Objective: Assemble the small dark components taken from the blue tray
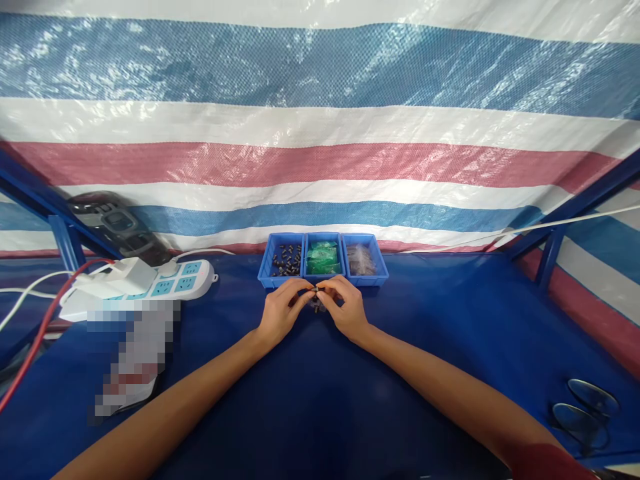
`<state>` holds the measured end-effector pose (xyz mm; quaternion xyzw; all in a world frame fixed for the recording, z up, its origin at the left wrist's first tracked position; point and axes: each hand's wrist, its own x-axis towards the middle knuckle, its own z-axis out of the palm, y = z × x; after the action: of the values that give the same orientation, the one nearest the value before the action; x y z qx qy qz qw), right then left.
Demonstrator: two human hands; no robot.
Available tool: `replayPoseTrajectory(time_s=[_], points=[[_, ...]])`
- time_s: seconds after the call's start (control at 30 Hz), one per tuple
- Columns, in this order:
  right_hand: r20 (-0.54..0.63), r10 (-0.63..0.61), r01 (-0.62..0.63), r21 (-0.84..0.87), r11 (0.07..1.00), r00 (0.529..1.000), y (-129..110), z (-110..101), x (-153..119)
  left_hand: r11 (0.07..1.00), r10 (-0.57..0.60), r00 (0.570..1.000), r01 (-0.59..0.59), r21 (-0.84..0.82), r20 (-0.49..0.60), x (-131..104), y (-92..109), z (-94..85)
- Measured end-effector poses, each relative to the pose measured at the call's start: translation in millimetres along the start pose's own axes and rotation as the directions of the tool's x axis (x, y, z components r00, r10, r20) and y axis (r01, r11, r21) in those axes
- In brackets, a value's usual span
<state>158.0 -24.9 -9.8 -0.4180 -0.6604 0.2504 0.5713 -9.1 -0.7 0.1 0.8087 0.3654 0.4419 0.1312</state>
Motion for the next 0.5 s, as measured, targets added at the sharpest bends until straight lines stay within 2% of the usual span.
replayPoseTrajectory(time_s=[0.3,0.5], points=[[0.029,0.033,-0.032,-0.014,0.999,0.999,3.0,1.3,1.9,0.998,0.055,0.998,-0.055,0.011,-0.024,-0.5,-1.8,-1.3],[0.037,0.028,-0.027,-0.032,0.999,0.999,2.2,0.3,1.4,0.999,-0.043,0.999,0.043,-0.021,0.024,-2.1,3.9,-3.5]])
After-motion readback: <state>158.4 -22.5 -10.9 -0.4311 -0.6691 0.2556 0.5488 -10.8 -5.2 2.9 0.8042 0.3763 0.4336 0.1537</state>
